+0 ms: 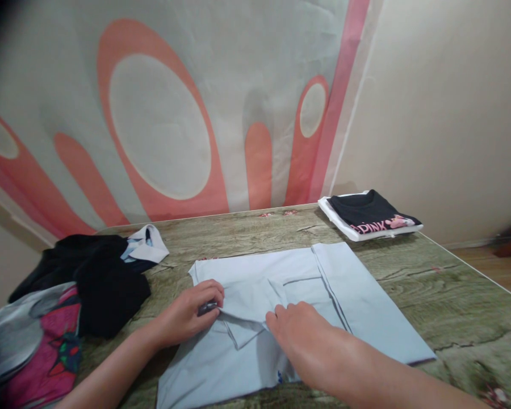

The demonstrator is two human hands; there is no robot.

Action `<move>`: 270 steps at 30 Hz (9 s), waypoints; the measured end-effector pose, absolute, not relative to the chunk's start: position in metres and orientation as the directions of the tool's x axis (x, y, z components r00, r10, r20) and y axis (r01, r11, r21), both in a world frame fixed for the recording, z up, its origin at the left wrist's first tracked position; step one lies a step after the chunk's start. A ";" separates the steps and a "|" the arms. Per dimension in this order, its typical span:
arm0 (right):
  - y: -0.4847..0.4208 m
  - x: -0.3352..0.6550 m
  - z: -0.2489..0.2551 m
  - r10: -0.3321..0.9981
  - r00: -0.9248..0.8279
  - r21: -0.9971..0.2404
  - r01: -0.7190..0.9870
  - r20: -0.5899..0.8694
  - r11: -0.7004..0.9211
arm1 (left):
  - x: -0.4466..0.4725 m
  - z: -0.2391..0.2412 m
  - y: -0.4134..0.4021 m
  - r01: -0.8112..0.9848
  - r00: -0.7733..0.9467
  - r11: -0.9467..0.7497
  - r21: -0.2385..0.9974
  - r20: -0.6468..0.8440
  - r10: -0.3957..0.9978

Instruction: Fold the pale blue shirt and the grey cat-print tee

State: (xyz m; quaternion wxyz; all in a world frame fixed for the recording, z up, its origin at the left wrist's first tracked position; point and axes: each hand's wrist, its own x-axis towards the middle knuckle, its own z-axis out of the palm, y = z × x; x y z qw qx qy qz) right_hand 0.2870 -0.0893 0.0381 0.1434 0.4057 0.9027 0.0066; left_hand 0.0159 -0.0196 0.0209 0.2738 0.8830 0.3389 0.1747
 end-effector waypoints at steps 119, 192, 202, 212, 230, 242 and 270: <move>0.013 0.345 -0.029 0.783 -0.462 -0.554 0.554 0.417 0.622 | 0.116 0.003 -0.011 0.457 0.848 -0.841 0.291 0.144 0.511; 0.018 0.348 -0.030 0.787 -0.484 -0.556 0.560 0.382 0.614 | 0.131 0.009 -0.031 0.765 0.324 -0.336 0.549 0.122 0.938; 0.015 0.347 -0.026 0.785 -0.493 -0.504 0.601 0.376 0.620 | 0.103 -0.008 0.018 -0.080 0.033 0.187 0.979 -0.184 0.982; 0.013 0.348 -0.015 0.806 -0.524 -0.599 0.563 0.275 0.570 | 0.105 -0.013 0.019 -0.119 0.060 0.177 0.977 -0.171 0.983; 0.015 0.351 -0.010 0.805 -0.570 -0.646 0.554 0.166 0.525 | 0.110 -0.006 0.006 0.035 0.173 0.048 0.998 -0.054 0.983; 0.018 0.356 -0.015 0.773 -0.601 -0.721 0.443 0.203 0.533 | 0.116 0.035 -0.039 0.410 0.731 -0.616 0.672 0.161 0.663; 0.018 0.354 -0.017 0.784 -0.580 -0.703 0.462 0.222 0.541 | 0.108 0.044 -0.036 0.552 0.814 -0.719 0.422 -0.085 0.575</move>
